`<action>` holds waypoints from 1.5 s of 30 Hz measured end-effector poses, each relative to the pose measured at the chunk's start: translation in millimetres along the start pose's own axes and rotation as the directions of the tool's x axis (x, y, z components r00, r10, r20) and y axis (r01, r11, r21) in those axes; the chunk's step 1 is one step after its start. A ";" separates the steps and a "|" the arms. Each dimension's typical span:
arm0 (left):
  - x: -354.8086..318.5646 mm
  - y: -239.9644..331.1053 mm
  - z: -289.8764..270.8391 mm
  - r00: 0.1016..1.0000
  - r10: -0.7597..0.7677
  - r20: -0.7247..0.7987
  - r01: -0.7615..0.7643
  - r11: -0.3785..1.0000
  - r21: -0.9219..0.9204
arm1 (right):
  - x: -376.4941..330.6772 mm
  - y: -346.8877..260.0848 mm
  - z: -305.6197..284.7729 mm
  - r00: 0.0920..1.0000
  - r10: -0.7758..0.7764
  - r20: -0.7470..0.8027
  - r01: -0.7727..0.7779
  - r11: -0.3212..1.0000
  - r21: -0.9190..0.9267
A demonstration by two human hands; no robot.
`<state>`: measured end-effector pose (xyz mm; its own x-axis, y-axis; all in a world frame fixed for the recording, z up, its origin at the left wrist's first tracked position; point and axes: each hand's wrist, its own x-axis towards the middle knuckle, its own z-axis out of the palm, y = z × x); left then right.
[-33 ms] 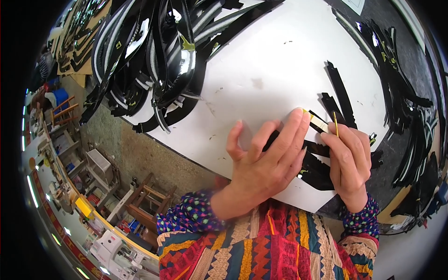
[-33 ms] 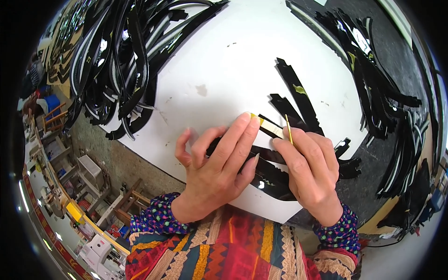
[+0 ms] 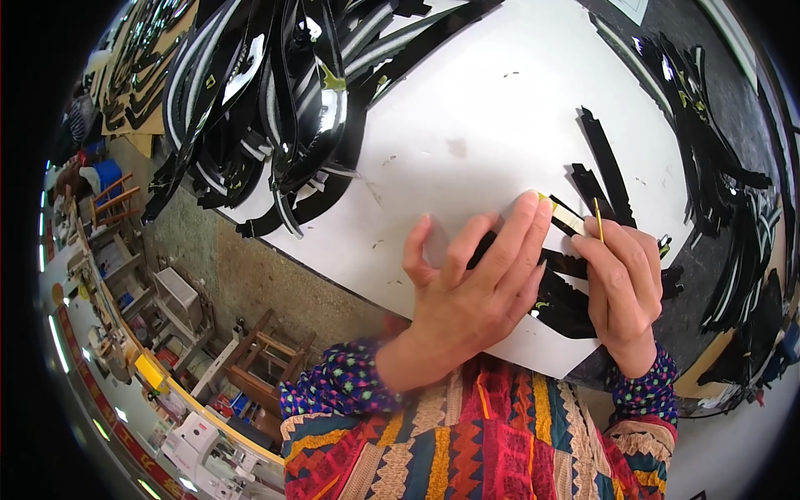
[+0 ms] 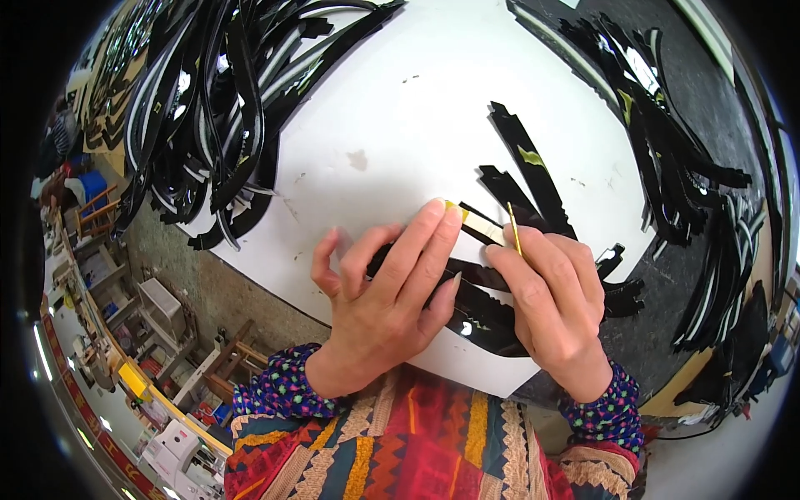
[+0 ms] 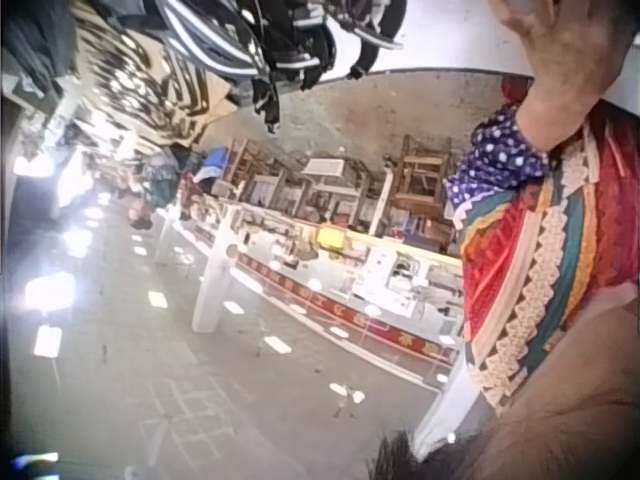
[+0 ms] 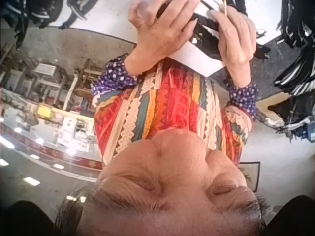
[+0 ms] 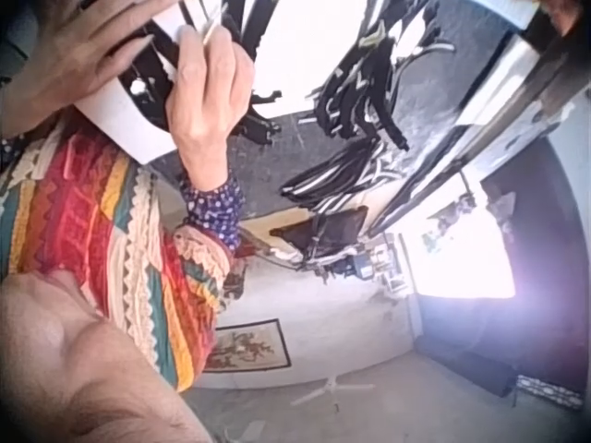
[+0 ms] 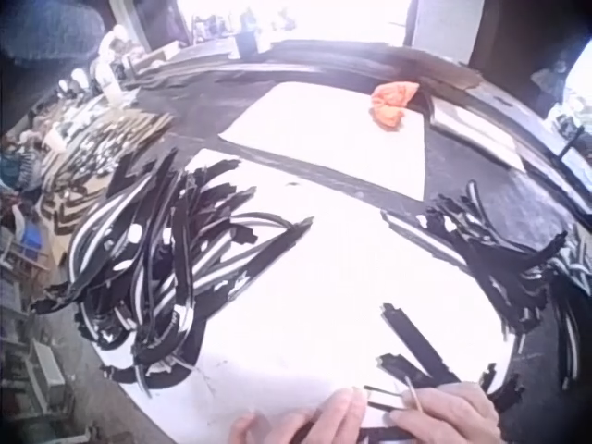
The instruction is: Applying markings or adhesive to black shoe components using a small stick or applicator.
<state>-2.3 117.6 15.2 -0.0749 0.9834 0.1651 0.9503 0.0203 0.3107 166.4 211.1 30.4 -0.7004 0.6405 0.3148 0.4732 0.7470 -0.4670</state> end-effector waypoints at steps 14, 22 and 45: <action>0.1 1.2 9.1 1.000 0.017 -0.024 -0.017 1.000 0.011 | -6.1 1.3 -2.0 0.999 -0.015 -0.034 0.014 1.000 -0.026; 1.6 1.0 9.6 0.999 0.030 -0.042 -0.030 0.999 0.011 | -8.4 3.3 -2.3 0.999 -0.041 -0.029 0.038 0.994 -0.099; -5.9 2.6 21.4 0.991 0.005 -0.132 -0.014 0.998 -0.063 | 20.3 0.1 19.8 0.960 0.268 0.078 -0.272 0.836 0.476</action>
<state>7.1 115.7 -5.0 -0.1090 0.9512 0.2887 0.9304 -0.0046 0.3666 141.7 220.6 20.4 -0.5870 0.8017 0.1128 0.3317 0.3652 -0.8698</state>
